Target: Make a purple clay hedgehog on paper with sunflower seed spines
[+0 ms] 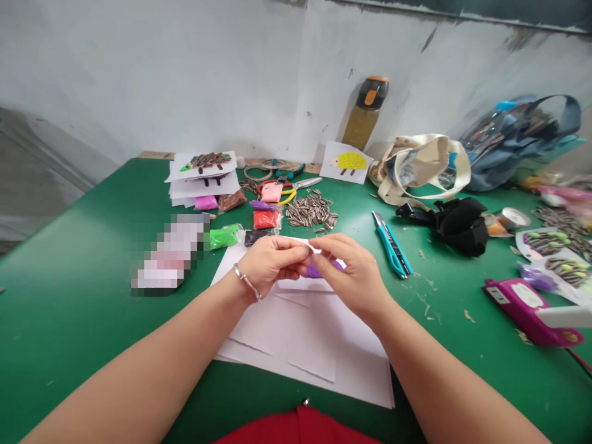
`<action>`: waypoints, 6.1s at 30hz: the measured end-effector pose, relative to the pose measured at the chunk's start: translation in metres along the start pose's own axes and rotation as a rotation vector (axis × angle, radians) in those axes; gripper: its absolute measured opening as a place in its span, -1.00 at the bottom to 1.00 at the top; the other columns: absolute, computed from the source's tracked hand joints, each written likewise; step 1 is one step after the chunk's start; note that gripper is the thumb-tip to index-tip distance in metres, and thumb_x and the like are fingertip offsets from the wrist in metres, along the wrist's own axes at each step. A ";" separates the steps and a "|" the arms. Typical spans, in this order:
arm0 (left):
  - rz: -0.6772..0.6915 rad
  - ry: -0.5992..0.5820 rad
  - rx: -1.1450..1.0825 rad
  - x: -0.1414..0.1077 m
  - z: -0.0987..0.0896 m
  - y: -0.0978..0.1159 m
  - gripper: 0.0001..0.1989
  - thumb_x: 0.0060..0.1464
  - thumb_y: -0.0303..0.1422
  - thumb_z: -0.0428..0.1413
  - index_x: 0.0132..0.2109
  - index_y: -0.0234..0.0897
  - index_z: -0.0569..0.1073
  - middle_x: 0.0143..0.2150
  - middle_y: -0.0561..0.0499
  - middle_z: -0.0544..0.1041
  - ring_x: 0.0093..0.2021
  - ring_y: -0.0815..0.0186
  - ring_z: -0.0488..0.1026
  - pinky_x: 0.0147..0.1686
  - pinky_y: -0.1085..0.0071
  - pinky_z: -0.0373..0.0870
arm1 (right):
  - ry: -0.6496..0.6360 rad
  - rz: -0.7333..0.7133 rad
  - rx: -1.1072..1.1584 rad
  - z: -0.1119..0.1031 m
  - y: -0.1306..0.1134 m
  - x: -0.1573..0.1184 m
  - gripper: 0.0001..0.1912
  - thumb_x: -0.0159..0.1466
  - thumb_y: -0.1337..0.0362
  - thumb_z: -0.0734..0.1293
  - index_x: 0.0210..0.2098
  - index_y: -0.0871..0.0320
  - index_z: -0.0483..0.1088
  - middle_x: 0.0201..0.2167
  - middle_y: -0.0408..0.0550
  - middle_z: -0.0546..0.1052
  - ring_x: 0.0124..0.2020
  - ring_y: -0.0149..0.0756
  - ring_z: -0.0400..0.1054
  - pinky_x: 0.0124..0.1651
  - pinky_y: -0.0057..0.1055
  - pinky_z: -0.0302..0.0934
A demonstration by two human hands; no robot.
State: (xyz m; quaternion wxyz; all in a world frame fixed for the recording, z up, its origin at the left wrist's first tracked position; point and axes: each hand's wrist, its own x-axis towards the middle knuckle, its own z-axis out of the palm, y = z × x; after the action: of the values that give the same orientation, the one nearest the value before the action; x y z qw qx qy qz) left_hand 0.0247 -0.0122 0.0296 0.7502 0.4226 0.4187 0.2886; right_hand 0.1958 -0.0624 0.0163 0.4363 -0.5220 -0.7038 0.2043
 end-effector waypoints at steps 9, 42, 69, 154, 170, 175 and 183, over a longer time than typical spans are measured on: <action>0.022 -0.042 0.030 0.002 0.003 -0.009 -0.52 -0.27 -0.01 0.41 -0.41 -0.38 0.59 -0.50 -0.04 0.54 -0.50 0.43 0.43 -0.48 0.53 0.35 | -0.027 0.085 0.044 0.002 -0.007 0.002 -0.84 0.27 0.37 0.30 -0.28 0.06 0.53 -0.33 -0.12 0.55 -0.26 -0.31 0.40 -0.16 -0.37 0.27; 0.019 -0.045 0.200 0.003 -0.006 -0.003 -0.63 -0.13 -0.14 0.36 -0.35 -0.40 0.57 -0.47 -0.02 0.52 -0.46 0.42 0.41 -0.45 0.50 0.32 | -0.012 -0.018 -0.100 0.001 -0.001 0.000 -0.89 0.31 0.36 0.31 -0.29 0.10 0.50 -0.33 -0.14 0.52 -0.29 -0.38 0.36 -0.21 -0.47 0.19; 0.286 0.202 0.642 0.008 -0.017 0.001 -0.80 0.08 -0.29 0.16 -0.35 -0.34 0.57 -0.41 0.00 0.60 -0.45 0.36 0.53 -0.41 0.49 0.43 | -0.448 -0.175 -0.416 -0.003 0.013 0.002 -0.70 0.27 0.48 0.24 -0.40 0.05 0.55 -0.41 -0.14 0.53 -0.33 -0.32 0.26 -0.24 -0.36 0.01; 0.669 -0.120 1.545 0.025 -0.023 -0.028 -0.74 0.21 -0.51 -0.01 -0.16 -0.31 0.58 -0.18 -0.10 0.55 -0.17 0.18 0.41 -0.12 0.24 0.34 | -0.525 -0.102 -0.541 -0.017 0.001 -0.029 -0.63 0.32 0.48 0.16 -0.07 0.04 0.50 -0.30 -0.06 0.47 -0.24 -0.25 0.28 -0.18 -0.30 0.03; 0.669 -0.113 1.531 0.024 -0.022 -0.028 -0.73 0.22 -0.52 -0.01 -0.15 -0.31 0.60 -0.19 -0.10 0.55 -0.17 0.20 0.42 -0.11 0.26 0.36 | -0.644 -0.182 -0.747 -0.006 -0.010 -0.034 -0.83 0.32 0.43 0.21 -0.23 0.15 0.43 -0.36 -0.06 0.44 -0.30 -0.22 0.23 -0.18 -0.25 -0.01; 0.659 -0.116 1.532 0.024 -0.022 -0.028 -0.74 0.23 -0.51 0.00 -0.12 -0.31 0.59 -0.17 -0.09 0.56 -0.15 0.19 0.42 -0.09 0.25 0.36 | -0.667 -0.114 -0.644 -0.013 -0.009 -0.032 -0.78 0.32 0.45 0.17 -0.17 0.15 0.43 -0.32 -0.04 0.46 -0.25 -0.21 0.30 -0.19 -0.27 0.03; 0.631 -0.128 1.557 0.020 -0.021 -0.024 -0.79 0.24 -0.41 0.04 -0.14 -0.32 0.58 -0.16 -0.10 0.53 -0.17 0.18 0.41 -0.10 0.24 0.33 | -0.651 -0.033 -0.619 -0.016 -0.004 -0.028 -0.66 0.31 0.49 0.16 -0.03 0.14 0.43 -0.31 -0.05 0.46 -0.27 -0.23 0.33 -0.20 -0.29 0.06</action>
State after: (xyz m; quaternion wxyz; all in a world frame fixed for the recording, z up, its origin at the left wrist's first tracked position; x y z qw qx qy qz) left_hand 0.0183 0.0001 -0.0056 0.1511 0.9321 0.3170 0.0890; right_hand 0.2088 -0.0917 0.0166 0.0185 -0.5252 -0.8406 0.1308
